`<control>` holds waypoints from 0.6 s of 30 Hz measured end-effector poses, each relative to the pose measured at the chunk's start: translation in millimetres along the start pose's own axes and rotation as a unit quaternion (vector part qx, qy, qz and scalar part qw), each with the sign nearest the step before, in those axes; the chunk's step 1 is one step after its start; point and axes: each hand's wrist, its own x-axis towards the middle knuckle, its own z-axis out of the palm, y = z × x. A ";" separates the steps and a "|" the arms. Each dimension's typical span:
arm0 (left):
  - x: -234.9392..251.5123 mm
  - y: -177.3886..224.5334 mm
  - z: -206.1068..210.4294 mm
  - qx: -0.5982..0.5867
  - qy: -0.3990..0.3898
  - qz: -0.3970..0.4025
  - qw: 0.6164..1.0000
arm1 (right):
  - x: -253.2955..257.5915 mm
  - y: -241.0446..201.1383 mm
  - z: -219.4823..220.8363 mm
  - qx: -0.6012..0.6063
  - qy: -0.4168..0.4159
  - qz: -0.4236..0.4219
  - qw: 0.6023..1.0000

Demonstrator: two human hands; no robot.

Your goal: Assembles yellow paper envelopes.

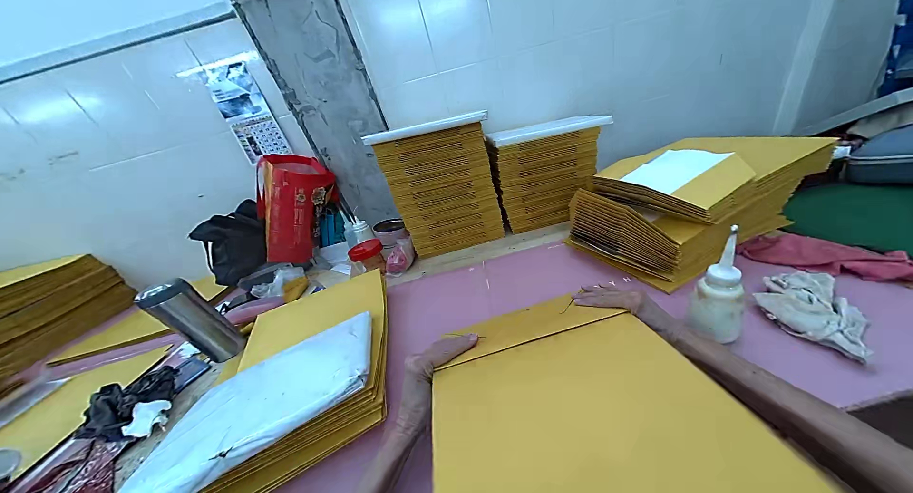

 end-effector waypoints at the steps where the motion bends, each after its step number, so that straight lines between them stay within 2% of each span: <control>1: -5.3 -6.4 2.6 0.044 -0.006 0.032 0.999 | -0.2 36.4 15.5 -0.002 0.027 -0.105 0.994; 2: -9.8 -12.6 3.8 0.081 -0.021 0.063 0.995 | 4.7 68.7 29.2 -0.028 0.052 -0.178 0.982; 3: -13.1 -17.8 3.6 0.111 -0.044 0.090 0.989 | 7.7 83.9 33.9 -0.050 0.048 -0.200 0.977; 5: -18.6 -18.2 -2.1 0.152 -0.112 0.098 0.977 | 7.5 84.5 26.9 -0.117 -0.019 -0.164 0.979; 8: -14.3 9.6 -21.3 0.179 -0.231 0.016 0.956 | 8.7 66.4 4.4 -0.222 -0.121 -0.068 0.965; 10: -2.3 23.7 -29.4 0.199 -0.198 -0.010 0.960 | 21.6 38.7 -14.5 -0.239 -0.155 -0.026 0.958; 12: 18.3 29.8 -25.8 0.233 -0.121 -0.012 0.965 | 39.5 13.7 -13.7 -0.195 -0.106 -0.063 0.973; 13: 33.2 31.5 -18.6 0.241 -0.110 -0.028 0.964 | 51.4 1.5 -5.5 -0.152 -0.070 -0.092 0.982; 15: 62.3 31.2 8.4 0.251 -0.147 -0.096 0.952 | 77.2 -16.0 25.8 -0.058 -0.016 -0.110 0.992; 18: 79.7 5.7 56.4 0.285 -0.227 -0.155 0.918 | 103.3 -13.3 78.8 0.017 -0.038 -0.062 0.997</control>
